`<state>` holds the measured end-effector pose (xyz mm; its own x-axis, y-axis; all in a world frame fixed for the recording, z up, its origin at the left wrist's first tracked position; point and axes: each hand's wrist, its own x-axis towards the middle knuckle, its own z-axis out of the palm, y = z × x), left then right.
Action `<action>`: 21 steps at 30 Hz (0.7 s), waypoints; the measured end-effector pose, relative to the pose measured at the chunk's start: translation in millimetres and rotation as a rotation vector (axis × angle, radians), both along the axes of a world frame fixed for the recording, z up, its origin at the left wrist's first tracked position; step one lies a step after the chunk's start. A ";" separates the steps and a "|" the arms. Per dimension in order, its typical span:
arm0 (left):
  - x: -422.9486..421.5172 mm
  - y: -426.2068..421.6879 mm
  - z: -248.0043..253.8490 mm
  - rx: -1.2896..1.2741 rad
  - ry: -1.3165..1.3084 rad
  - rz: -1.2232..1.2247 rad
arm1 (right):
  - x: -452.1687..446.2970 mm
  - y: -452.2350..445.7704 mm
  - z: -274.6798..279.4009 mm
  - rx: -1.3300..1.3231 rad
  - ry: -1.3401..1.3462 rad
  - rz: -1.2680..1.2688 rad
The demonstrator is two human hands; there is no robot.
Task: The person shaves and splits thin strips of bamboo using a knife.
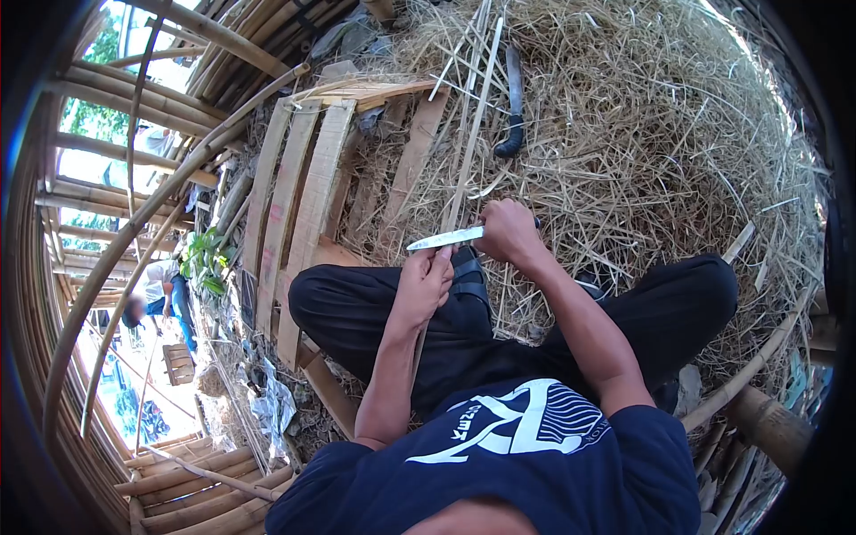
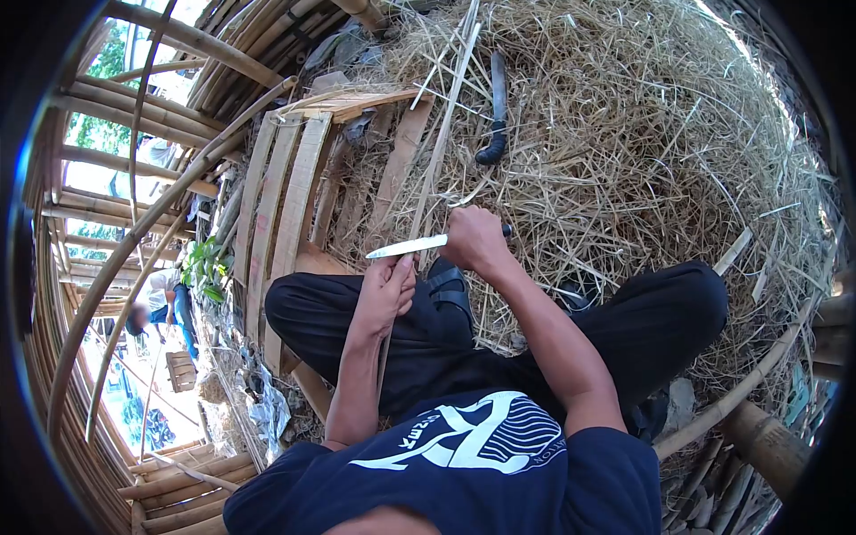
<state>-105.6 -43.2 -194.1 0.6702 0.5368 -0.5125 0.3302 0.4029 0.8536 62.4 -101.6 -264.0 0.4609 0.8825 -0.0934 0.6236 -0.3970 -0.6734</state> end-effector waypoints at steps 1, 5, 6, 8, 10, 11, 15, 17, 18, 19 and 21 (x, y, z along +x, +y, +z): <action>-1.3 -2.1 -1.0 -0.005 0.005 -0.003 | -0.7 0.7 -1.9 -0.004 -0.002 0.002; -13.8 -28.9 18.9 0.028 0.058 -0.024 | 46.9 10.8 -22.8 -0.186 0.193 -0.556; -25.8 -39.5 28.0 0.001 0.103 -0.082 | 104.2 -10.7 -41.3 -0.202 0.214 -0.650; -53.8 -54.4 31.6 -0.096 0.124 -0.008 | 156.8 -36.2 -16.0 -0.161 0.054 -0.922; -66.4 -35.4 26.5 0.047 0.137 0.187 | 148.5 -32.4 1.2 -0.045 0.169 -0.828; -60.9 -24.3 27.6 0.116 0.115 0.194 | 149.2 -27.9 10.1 0.077 0.245 -0.738; -23.5 -10.1 31.6 0.277 0.101 0.147 | 39.9 -9.4 29.5 0.089 0.347 -0.337; -11.3 -5.4 15.7 0.367 0.078 0.089 | 5.4 -2.3 32.4 0.011 0.233 -0.058; -6.5 -1.3 5.8 0.527 0.087 0.021 | -4.5 -0.4 33.2 0.022 0.157 0.071; -3.6 1.5 -0.4 0.690 0.096 -0.048 | -9.5 -0.9 31.0 0.026 0.140 0.068; 1.5 0.1 3.1 0.757 0.121 -0.053 | -10.7 -2.2 30.0 0.039 0.120 0.060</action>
<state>-104.1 -43.0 -191.0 0.6671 0.7395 -0.0896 0.4414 -0.2956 0.8472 51.7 -103.8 -234.0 0.3953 0.9120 -0.1096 0.5597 -0.3337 -0.7586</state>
